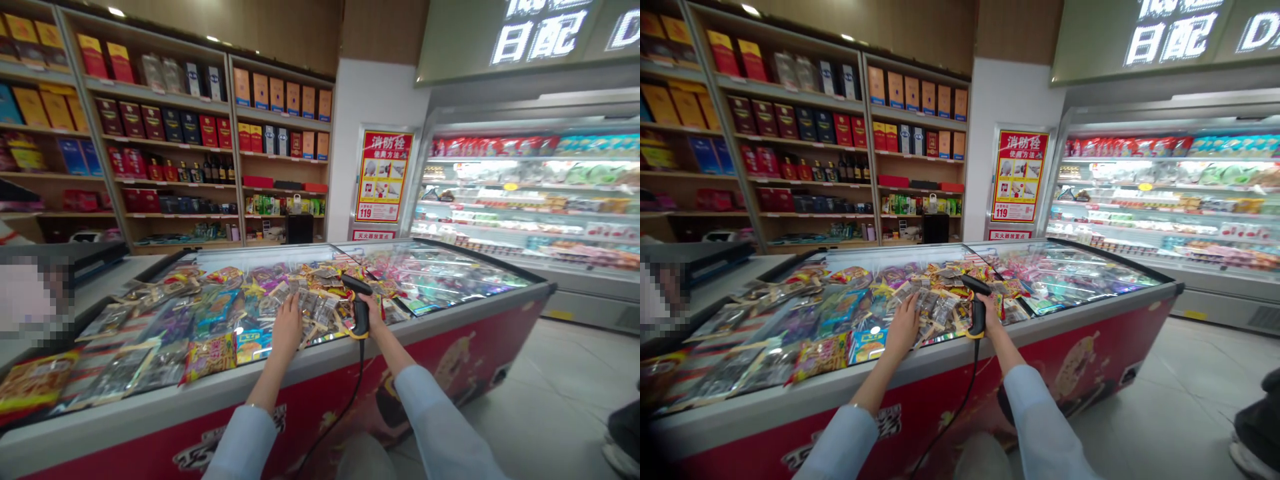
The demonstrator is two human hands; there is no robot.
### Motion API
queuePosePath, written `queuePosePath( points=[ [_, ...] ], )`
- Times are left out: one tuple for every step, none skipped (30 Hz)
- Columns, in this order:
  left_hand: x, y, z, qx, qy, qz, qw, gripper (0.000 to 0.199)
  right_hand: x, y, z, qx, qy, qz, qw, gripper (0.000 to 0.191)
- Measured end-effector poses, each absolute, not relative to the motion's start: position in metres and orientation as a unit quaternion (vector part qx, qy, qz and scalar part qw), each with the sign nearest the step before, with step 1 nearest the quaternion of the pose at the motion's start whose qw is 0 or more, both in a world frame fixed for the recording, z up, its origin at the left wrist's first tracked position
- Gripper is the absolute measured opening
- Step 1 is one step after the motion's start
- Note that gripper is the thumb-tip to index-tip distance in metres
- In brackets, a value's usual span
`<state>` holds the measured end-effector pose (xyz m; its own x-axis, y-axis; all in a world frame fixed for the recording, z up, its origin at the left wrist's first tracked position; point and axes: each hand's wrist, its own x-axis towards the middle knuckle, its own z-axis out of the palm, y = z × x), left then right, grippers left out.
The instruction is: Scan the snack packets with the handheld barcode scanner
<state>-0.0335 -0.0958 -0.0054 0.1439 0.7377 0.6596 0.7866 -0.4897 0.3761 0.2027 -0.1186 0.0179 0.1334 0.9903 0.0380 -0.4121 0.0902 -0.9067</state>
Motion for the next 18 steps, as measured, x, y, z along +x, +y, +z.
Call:
queuePosePath(
  points=[
    [-0.0344, -0.0976, -0.0032, -0.759, -0.508, -0.407, 0.028, 0.054, 0.2025, -0.1184, 0.0174, -0.394, -0.366, 0.541, 0.647, 0.038],
    [-0.0353, -0.0995, -0.0009, -0.761, -0.512, -0.398, 0.026, 0.06, 0.2023, -0.1181, 0.0169, -0.394, -0.364, 0.533, 0.654, 0.037],
    [-0.0362, -0.1012, 0.0013, -0.763, -0.514, -0.39, 0.023, 0.066, 0.202, -0.1178, 0.0166, -0.393, -0.362, 0.527, 0.661, 0.036],
    [-0.0368, -0.1028, 0.0031, -0.765, -0.515, -0.386, 0.02, 0.07, 0.2019, -0.1176, 0.0162, -0.393, -0.359, 0.523, 0.666, 0.035],
    [-0.0371, -0.104, 0.0045, -0.765, -0.515, -0.385, 0.018, 0.071, 0.2017, -0.1174, 0.016, -0.392, -0.357, 0.52, 0.67, 0.034],
    [-0.0371, -0.1048, 0.0053, -0.766, -0.514, -0.386, 0.018, 0.071, 0.2017, -0.1172, 0.0157, -0.39, -0.356, 0.519, 0.672, 0.033],
    [-0.0369, -0.1053, 0.0055, -0.768, -0.511, -0.387, 0.018, 0.069, 0.2018, -0.1172, 0.0155, -0.389, -0.355, 0.519, 0.673, 0.032],
    [-0.0364, -0.1054, 0.0053, -0.77, -0.507, -0.386, 0.019, 0.065, 0.2019, -0.1173, 0.0154, -0.388, -0.355, 0.519, 0.674, 0.032],
    [-0.0359, -0.1053, 0.0046, -0.773, -0.505, -0.384, 0.021, 0.061, 0.2021, -0.1175, 0.0153, -0.387, -0.354, 0.521, 0.674, 0.032],
    [-0.0355, -0.1051, 0.0036, -0.775, -0.505, -0.38, 0.025, 0.057, 0.2022, -0.1178, 0.0153, -0.386, -0.352, 0.522, 0.674, 0.032],
    [-0.0351, -0.1048, 0.0024, -0.776, -0.505, -0.376, 0.028, 0.055, 0.2024, -0.1182, 0.0154, -0.387, -0.351, 0.522, 0.674, 0.032],
    [-0.035, -0.1044, 0.0012, -0.777, -0.507, -0.372, 0.032, 0.054, 0.2024, -0.1186, 0.0157, -0.389, -0.349, 0.522, 0.675, 0.031],
    [-0.0351, -0.1039, 0.0001, -0.777, -0.509, -0.369, 0.036, 0.055, 0.2024, -0.119, 0.0159, -0.391, -0.346, 0.522, 0.675, 0.031],
    [-0.0354, -0.1034, -0.001, -0.777, -0.51, -0.367, 0.039, 0.057, 0.2023, -0.1194, 0.0163, -0.392, -0.345, 0.522, 0.675, 0.031],
    [-0.0358, -0.1029, -0.0018, -0.777, -0.511, -0.366, 0.041, 0.06, 0.2021, -0.1196, 0.0166, -0.392, -0.344, 0.522, 0.675, 0.031],
    [-0.0361, -0.1024, -0.0025, -0.777, -0.51, -0.365, 0.043, 0.062, 0.2017, -0.1198, 0.017, -0.393, -0.344, 0.524, 0.673, 0.032],
    [-0.0362, -0.102, -0.0029, -0.778, -0.51, -0.365, 0.044, 0.063, 0.2012, -0.1199, 0.0172, -0.393, -0.345, 0.527, 0.67, 0.032],
    [-0.0361, -0.1017, -0.0031, -0.778, -0.509, -0.364, 0.046, 0.064, 0.2006, -0.1199, 0.0174, -0.393, -0.346, 0.529, 0.668, 0.032]
  ],
)
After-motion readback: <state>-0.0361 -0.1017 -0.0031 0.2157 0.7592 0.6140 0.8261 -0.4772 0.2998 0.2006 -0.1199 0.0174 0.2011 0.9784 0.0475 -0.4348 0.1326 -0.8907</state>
